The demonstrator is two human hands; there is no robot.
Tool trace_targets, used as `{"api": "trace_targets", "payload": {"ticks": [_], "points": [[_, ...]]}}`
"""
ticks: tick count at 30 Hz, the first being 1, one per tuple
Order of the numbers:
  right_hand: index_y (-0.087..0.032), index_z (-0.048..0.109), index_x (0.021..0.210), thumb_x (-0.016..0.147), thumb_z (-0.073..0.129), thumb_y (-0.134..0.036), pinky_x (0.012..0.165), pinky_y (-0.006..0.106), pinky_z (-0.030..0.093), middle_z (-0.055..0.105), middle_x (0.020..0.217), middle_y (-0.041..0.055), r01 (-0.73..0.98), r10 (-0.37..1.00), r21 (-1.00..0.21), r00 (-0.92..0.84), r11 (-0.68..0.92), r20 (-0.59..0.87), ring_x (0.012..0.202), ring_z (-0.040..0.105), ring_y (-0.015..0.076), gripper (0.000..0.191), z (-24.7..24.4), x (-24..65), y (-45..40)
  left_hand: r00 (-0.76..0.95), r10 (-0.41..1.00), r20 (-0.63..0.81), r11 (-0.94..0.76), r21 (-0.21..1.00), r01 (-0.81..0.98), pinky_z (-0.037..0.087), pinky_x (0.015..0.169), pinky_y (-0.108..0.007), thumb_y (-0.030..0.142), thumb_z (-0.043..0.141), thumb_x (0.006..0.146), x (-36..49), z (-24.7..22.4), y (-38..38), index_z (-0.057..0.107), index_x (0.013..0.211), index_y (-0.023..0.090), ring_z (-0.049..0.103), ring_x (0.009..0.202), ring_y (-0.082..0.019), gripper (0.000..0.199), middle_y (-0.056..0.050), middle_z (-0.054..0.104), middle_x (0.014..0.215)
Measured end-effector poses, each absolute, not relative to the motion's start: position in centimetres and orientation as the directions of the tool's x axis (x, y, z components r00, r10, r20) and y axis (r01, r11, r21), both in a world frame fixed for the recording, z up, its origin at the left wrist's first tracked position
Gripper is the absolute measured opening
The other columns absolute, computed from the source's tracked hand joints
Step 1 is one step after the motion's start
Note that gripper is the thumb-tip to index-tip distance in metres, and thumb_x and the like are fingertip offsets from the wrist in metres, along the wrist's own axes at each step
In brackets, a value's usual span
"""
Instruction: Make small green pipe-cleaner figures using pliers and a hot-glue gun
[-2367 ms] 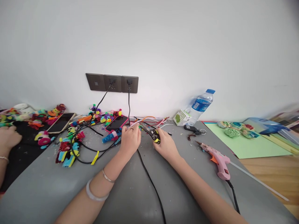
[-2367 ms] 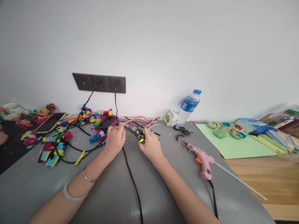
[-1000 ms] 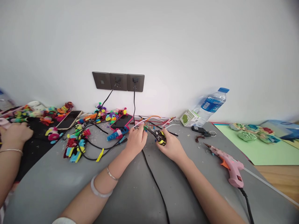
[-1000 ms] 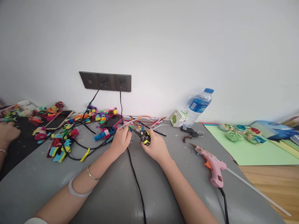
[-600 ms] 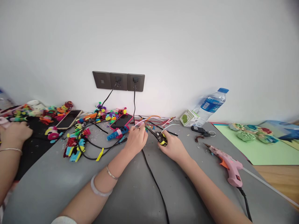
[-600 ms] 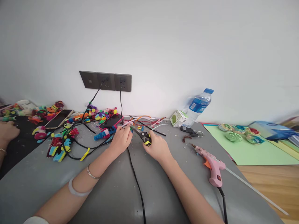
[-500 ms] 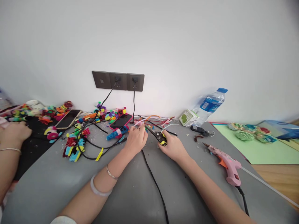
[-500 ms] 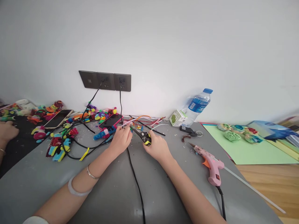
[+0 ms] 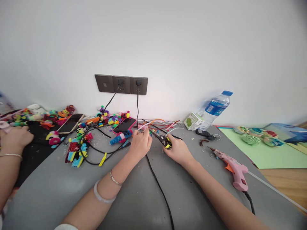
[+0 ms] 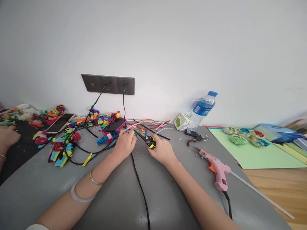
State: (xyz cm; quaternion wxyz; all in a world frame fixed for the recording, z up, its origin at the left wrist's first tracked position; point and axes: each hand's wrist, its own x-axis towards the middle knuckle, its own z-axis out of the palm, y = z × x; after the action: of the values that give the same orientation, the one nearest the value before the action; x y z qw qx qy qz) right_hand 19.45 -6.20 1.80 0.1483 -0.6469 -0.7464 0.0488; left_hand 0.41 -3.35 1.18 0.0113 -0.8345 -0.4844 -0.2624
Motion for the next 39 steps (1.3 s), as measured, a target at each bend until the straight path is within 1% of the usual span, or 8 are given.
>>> {"api": "trace_targets", "payload": {"ticks": [6, 11, 13, 16, 19, 26, 35, 39], "points": [[-0.022, 0.049, 0.091, 0.079, 0.053, -0.032, 0.058, 0.028, 0.031, 0.069, 0.079, 0.0057, 0.950, 0.982, -0.276, -0.106, 0.147, 0.158, 0.072, 0.064, 0.0249, 0.016, 1.7, 19.3, -6.3, 0.385, 0.801, 0.459, -0.536, 0.260, 0.803, 0.038, 0.079, -0.039, 0.017, 0.029, 0.097, 0.4, 1.2, -3.3, 0.055, 0.112, 0.011, 0.061, 0.064, -0.022, 0.031, -0.005, 0.065, 0.066], [-0.022, 0.044, 0.092, 0.077, 0.050, -0.031, 0.068, 0.031, 0.040, 0.066, 0.089, 0.0087, 0.924, 0.964, -0.319, -0.144, 0.212, 0.224, 0.085, 0.062, 0.0269, 0.018, 1.8, 19.4, -6.4, 0.377, 0.807, 0.454, -0.537, 0.298, 0.789, 0.037, 0.080, -0.039, 0.017, 0.028, 0.097, 0.1, 1.6, -3.2, 0.052, 0.120, 0.008, 0.062, 0.067, -0.023, 0.034, -0.006, 0.065, 0.067], [-0.023, 0.043, 0.092, 0.077, 0.049, -0.032, 0.067, 0.031, 0.040, 0.065, 0.087, 0.0075, 0.907, 0.967, -0.365, -0.136, 0.210, 0.217, 0.081, 0.061, 0.0259, 0.019, 2.1, 19.6, -6.4, 0.381, 0.805, 0.455, -0.540, 0.295, 0.788, 0.037, 0.080, -0.039, 0.016, 0.027, 0.097, 0.0, 1.7, -3.1, 0.052, 0.120, 0.007, 0.062, 0.068, -0.023, 0.035, -0.007, 0.066, 0.069], [-0.023, 0.044, 0.093, 0.078, 0.049, -0.032, 0.062, 0.029, 0.038, 0.063, 0.080, 0.0036, 0.865, 0.973, -0.454, -0.146, 0.213, 0.179, 0.070, 0.059, 0.0223, 0.018, 2.8, 20.0, -6.4, 0.398, 0.794, 0.459, -0.560, 0.301, 0.771, 0.037, 0.081, -0.040, 0.016, 0.025, 0.097, 0.0, 1.6, -3.1, 0.051, 0.121, 0.006, 0.061, 0.068, -0.024, 0.036, -0.006, 0.065, 0.068], [-0.024, 0.045, 0.089, 0.078, 0.049, -0.031, 0.059, 0.028, 0.035, 0.061, 0.075, 0.0012, 0.837, 0.966, -0.485, -0.194, 0.254, 0.171, 0.063, 0.055, 0.0194, 0.013, 3.4, 20.2, -6.6, 0.412, 0.776, 0.477, -0.587, 0.310, 0.748, 0.038, 0.082, -0.040, 0.018, 0.024, 0.098, 0.0, 1.5, -3.2, 0.049, 0.123, 0.005, 0.059, 0.064, -0.024, 0.037, -0.005, 0.063, 0.064], [-0.024, 0.044, 0.085, 0.077, 0.050, -0.029, 0.059, 0.027, 0.033, 0.062, 0.073, 0.0013, 0.857, 0.961, -0.436, -0.228, 0.275, 0.157, 0.063, 0.055, 0.0189, 0.011, 3.6, 20.0, -6.8, 0.424, 0.746, 0.514, -0.630, 0.337, 0.699, 0.039, 0.080, -0.040, 0.018, 0.026, 0.097, 0.0, 1.2, -3.1, 0.051, 0.120, 0.009, 0.057, 0.064, -0.024, 0.035, -0.005, 0.061, 0.064], [-0.024, 0.046, 0.085, 0.075, 0.053, -0.029, 0.056, 0.028, 0.028, 0.064, 0.070, 0.0023, 0.934, 0.979, -0.308, -0.140, 0.180, 0.149, 0.064, 0.062, 0.0231, 0.013, 3.8, 20.1, -7.2, 0.438, 0.739, 0.512, -0.635, 0.313, 0.706, 0.039, 0.081, -0.041, 0.019, 0.023, 0.098, 0.0, 1.1, -3.1, 0.050, 0.122, 0.009, 0.058, 0.066, -0.023, 0.038, -0.006, 0.062, 0.066], [-0.024, 0.047, 0.087, 0.076, 0.053, -0.030, 0.056, 0.028, 0.029, 0.064, 0.071, 0.0029, 0.934, 0.975, -0.301, -0.150, 0.193, 0.162, 0.066, 0.063, 0.0241, 0.014, 3.5, 19.9, -7.3, 0.428, 0.759, 0.490, -0.613, 0.319, 0.723, 0.038, 0.082, -0.040, 0.017, 0.024, 0.098, -0.1, 1.1, -2.9, 0.051, 0.121, 0.009, 0.059, 0.067, -0.023, 0.037, -0.006, 0.063, 0.068]]}}
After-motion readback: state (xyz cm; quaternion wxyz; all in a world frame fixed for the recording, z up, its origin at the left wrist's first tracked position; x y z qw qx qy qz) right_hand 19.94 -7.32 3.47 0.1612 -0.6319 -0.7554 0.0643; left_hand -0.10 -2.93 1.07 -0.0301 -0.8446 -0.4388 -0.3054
